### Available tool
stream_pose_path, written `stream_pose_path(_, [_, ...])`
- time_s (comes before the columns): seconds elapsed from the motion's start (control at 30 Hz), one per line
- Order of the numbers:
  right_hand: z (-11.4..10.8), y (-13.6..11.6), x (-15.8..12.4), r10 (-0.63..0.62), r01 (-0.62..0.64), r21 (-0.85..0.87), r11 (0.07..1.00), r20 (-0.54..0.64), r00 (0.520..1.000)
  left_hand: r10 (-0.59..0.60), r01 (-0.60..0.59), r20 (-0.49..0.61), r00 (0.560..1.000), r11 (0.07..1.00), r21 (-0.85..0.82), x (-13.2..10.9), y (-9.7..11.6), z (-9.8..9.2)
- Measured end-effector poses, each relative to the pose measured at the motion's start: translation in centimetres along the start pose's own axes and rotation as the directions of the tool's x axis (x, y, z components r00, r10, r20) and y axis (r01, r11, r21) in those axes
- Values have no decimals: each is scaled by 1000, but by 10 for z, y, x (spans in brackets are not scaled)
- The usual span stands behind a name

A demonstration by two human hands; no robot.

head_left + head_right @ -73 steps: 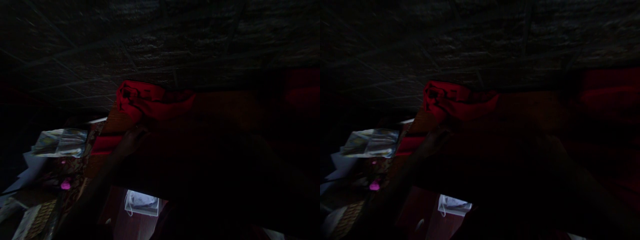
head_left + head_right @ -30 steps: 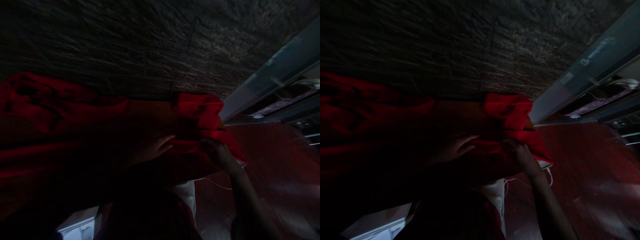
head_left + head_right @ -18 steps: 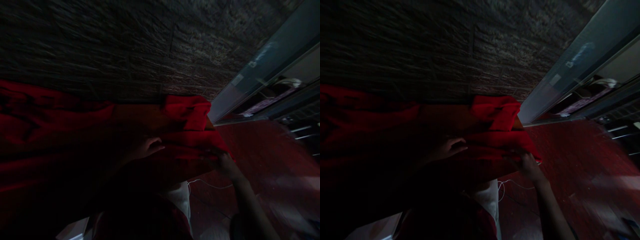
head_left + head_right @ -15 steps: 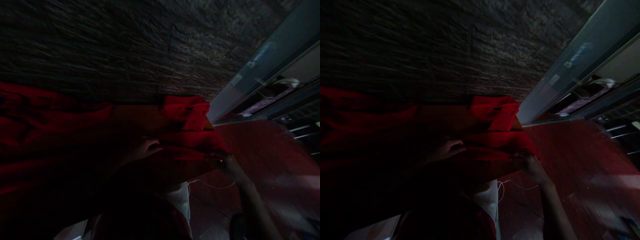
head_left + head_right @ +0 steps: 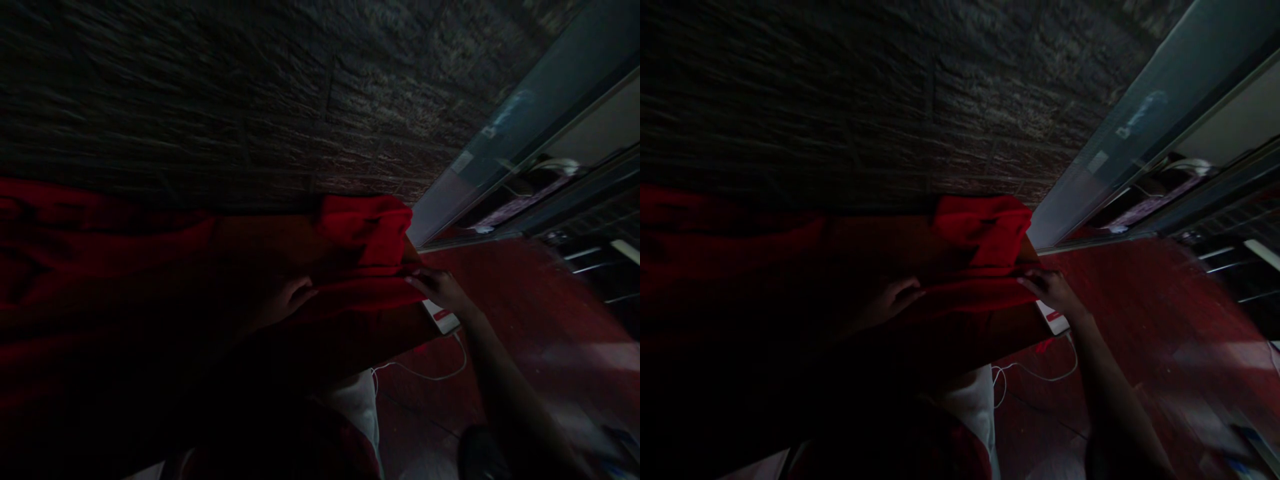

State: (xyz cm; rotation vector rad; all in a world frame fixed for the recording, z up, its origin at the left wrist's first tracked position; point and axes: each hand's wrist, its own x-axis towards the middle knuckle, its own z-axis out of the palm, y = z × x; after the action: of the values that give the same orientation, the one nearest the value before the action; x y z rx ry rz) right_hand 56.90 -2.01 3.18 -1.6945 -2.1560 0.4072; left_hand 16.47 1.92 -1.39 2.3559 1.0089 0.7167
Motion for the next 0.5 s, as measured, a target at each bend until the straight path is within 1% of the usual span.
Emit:
stream_pose_path(0.1, [-8, 15, -21, 70, -71, 60, 996, 23, 997, 2, -2, -6, 1000, 1000, -7, 0, 0, 0])
stream_pose_path(0.17, [-17, 25, -36, 95, -96, 68, 993, 26, 995, 3, -3, -2, 1000, 1000, -15, 1, 1, 0])
stream_pose_path(0.27, [-27, 40, -49, 78, -79, -33, 996, -50, 996, 8, -8, -1, 1000, 1000, -15, 1, 0, -1])
stream_pose_path(0.3, [-28, 44, -51, 65, -72, -80, 994, -85, 994, 10, -10, -7, 1000, 1000, -11, 2, 0, -1])
stream_pose_path(0.37, [-27, 51, -49, 70, -97, -172, 980, -154, 986, 11, -11, -3, 1000, 1000, -4, 2, -1, -1])
stream_pose_path(0.43, [-23, 58, -43, 105, -151, -226, 962, -206, 973, 9, -9, 1, 1000, 1000, -4, 2, -1, 0])
stream_pose_path(0.5, [-17, 65, -35, 158, -218, -240, 946, -245, 956, 7, -7, -2, 1000, 1000, 0, 1, -1, 0])
